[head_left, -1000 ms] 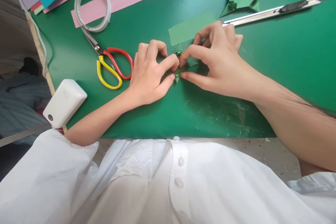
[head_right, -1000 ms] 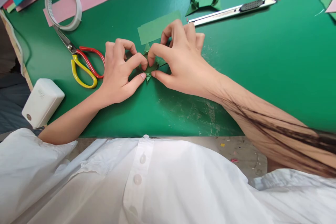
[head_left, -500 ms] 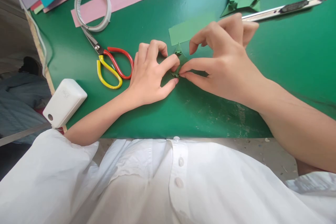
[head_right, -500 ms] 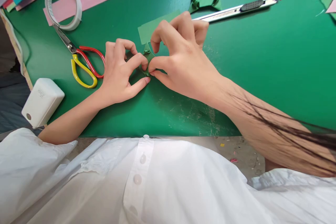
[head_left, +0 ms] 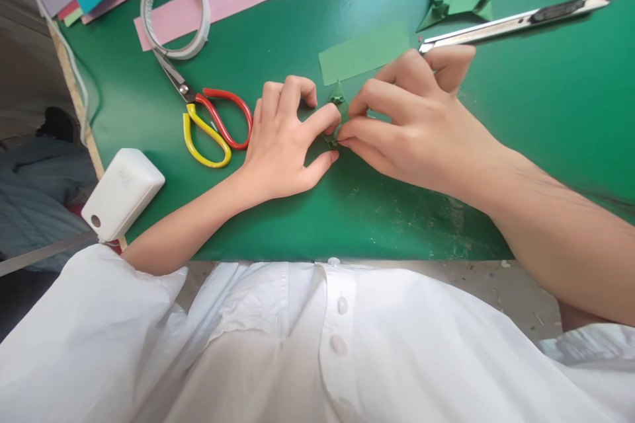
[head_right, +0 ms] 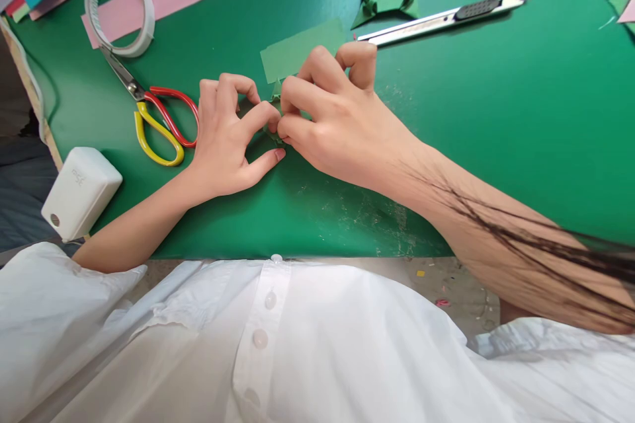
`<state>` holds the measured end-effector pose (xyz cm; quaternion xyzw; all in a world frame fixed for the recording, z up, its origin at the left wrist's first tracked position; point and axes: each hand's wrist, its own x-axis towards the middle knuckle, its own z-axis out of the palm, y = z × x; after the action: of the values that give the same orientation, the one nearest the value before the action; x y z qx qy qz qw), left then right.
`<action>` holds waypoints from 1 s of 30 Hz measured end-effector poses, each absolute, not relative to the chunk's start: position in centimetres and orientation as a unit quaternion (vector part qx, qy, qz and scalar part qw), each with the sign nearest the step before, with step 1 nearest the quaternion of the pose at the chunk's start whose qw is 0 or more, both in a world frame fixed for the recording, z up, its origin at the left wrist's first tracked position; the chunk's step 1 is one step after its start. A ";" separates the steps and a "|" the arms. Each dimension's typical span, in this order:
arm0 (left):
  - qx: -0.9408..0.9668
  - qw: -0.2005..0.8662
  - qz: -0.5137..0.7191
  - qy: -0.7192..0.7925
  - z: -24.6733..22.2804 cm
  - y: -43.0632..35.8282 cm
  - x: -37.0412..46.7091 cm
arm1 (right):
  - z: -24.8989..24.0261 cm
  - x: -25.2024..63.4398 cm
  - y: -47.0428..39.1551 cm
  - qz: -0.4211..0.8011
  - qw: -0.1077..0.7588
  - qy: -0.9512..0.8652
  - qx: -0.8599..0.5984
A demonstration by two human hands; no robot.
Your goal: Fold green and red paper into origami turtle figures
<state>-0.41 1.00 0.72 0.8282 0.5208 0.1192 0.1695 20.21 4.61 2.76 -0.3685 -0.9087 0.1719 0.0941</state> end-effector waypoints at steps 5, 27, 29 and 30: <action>0.830 0.166 0.122 0.518 0.7 1.0 -0.5 | 2.2 20.2 4.4 0.188 0.107 -0.900 -0.378; 0.824 0.181 0.126 0.522 0.4 1.2 -0.7 | 1.8 19.6 2.7 0.186 0.136 -0.851 -0.473; 0.823 0.180 0.123 0.524 0.3 1.3 -0.7 | 1.8 19.6 2.7 0.188 0.135 -0.850 -0.474; 0.823 0.181 0.123 0.525 0.3 1.3 -0.7 | 1.9 19.6 2.6 0.192 0.132 -0.849 -0.475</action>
<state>-0.65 1.27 0.28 0.8225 0.5250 0.1228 0.1809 19.62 2.63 1.91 -0.4747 -0.8488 0.1917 0.1322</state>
